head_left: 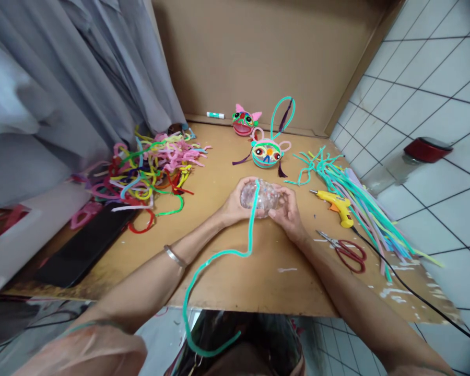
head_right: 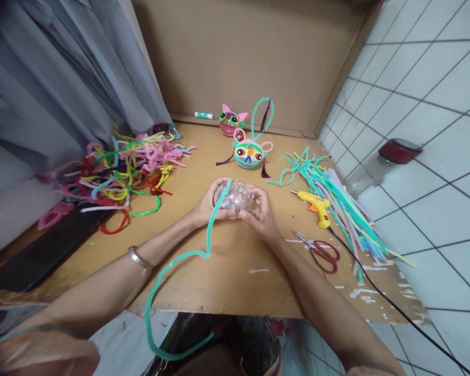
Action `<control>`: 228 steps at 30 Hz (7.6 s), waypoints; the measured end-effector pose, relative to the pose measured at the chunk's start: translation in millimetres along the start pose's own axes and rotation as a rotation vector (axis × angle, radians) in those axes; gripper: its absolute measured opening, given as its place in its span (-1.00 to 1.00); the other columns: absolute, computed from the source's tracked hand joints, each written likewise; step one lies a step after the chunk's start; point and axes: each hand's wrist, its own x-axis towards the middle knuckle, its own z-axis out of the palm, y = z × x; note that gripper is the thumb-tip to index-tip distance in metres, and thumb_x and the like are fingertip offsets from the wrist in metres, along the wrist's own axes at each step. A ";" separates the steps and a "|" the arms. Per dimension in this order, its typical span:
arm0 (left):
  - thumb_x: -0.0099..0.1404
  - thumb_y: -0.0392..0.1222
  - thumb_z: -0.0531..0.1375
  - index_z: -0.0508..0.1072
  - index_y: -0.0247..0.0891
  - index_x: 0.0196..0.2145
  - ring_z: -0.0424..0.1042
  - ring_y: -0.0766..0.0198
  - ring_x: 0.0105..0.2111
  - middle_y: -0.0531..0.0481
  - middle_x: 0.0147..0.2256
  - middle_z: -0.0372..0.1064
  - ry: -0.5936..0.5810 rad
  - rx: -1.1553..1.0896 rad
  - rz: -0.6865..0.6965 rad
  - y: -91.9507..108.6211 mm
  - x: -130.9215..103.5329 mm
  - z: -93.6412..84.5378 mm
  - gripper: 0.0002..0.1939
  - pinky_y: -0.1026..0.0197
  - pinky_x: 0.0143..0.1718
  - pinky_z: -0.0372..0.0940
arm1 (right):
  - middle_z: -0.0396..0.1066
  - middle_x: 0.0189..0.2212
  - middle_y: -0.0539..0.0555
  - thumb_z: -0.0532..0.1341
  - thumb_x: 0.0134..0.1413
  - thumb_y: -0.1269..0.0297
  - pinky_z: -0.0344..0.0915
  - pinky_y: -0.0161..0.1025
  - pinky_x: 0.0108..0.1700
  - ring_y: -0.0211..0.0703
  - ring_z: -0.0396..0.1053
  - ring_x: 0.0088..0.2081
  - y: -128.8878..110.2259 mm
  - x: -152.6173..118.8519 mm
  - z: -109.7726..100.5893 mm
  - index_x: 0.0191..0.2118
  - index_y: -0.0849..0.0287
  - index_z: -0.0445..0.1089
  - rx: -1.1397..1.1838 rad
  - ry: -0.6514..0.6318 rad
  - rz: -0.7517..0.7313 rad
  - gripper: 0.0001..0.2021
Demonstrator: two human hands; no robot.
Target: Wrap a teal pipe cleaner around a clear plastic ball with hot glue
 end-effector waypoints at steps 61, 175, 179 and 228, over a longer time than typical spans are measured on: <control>0.06 0.11 0.46 0.20 0.00 0.23 0.23 -0.17 0.27 -0.27 0.24 0.11 -0.190 0.521 0.702 -14.4 -1.6 -3.7 -0.14 -0.25 0.18 0.29 | 0.11 0.24 0.26 0.27 0.13 -0.13 0.16 0.23 0.35 0.20 0.12 0.32 -9.7 -14.6 7.4 0.36 0.04 -0.01 -0.444 0.057 -0.375 -0.21; -0.13 0.18 0.51 0.19 -0.14 0.15 0.35 -0.06 0.15 -0.17 0.13 0.25 -0.100 -0.086 -0.065 -1.6 -4.8 8.8 -0.02 -0.12 0.25 0.22 | 0.32 0.25 0.24 0.21 0.11 -0.29 0.20 0.09 0.34 0.16 0.28 0.28 -14.5 -5.0 11.8 0.29 0.11 0.28 -0.273 0.184 -0.032 -0.24; -0.18 0.16 0.54 0.18 -0.14 0.13 0.35 -0.06 0.14 -0.16 0.11 0.27 -0.096 -0.110 -0.094 1.6 -5.9 10.9 0.01 -0.10 0.24 0.22 | 0.31 0.25 0.23 0.22 0.07 -0.31 0.17 0.10 0.36 0.18 0.26 0.29 -16.6 -5.2 11.9 0.29 0.10 0.29 -0.254 0.189 -0.009 -0.22; -0.10 -0.06 0.45 0.16 -0.14 0.22 0.33 -0.09 0.16 -0.20 0.14 0.25 -0.066 0.435 0.405 -6.4 -8.5 12.0 -0.04 -0.17 0.24 0.25 | 0.54 -0.42 0.07 0.03 0.29 -0.20 0.33 -0.01 -0.13 -0.02 0.43 -0.34 -24.9 -19.3 5.6 -0.13 -0.07 0.57 -0.655 0.305 -0.342 -0.54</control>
